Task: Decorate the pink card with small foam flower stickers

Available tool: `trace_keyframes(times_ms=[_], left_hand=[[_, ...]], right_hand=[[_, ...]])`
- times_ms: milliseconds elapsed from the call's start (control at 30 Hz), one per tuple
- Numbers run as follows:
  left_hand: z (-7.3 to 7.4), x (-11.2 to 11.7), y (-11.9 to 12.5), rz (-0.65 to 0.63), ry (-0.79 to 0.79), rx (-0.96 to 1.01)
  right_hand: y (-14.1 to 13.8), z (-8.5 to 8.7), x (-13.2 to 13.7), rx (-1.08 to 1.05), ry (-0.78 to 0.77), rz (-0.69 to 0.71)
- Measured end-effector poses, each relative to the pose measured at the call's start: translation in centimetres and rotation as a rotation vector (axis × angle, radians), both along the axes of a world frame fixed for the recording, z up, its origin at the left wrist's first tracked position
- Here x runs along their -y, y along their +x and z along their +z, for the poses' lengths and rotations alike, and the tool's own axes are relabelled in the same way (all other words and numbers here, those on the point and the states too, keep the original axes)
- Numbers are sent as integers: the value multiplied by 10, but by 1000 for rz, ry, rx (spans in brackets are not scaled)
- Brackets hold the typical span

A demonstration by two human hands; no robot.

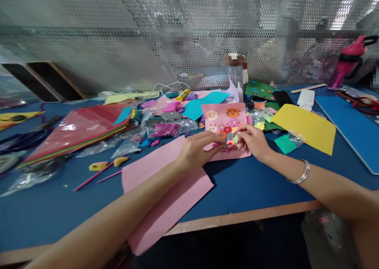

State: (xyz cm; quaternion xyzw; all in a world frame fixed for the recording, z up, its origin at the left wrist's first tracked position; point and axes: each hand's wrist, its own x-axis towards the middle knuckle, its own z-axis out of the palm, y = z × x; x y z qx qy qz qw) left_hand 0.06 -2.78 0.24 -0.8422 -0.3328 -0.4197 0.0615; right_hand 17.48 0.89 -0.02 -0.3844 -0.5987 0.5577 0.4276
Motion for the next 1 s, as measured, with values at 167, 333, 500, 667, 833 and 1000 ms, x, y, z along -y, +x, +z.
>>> trace_keyframes(times_ms=[167, 333, 500, 667, 833, 1000], left_hand=[[1, 0, 0, -3, 23, -10], [-4, -2, 0, 15, 68, -7], [-2, -1, 0, 9, 36, -2], [-1, 0, 0, 13, 38, 5], [-2, -1, 1, 9, 63, 0], [0, 1, 1, 7, 33, 0]], right_hand=[[0, 3, 1, -26, -45, 9], [1, 3, -1, -25, -25, -13], [1, 1, -1, -39, 20, -13], [0, -1, 0, 98, 125, -54], [0, 0, -1, 46, 10, -39], [-1, 0, -2, 40, 6, -45]])
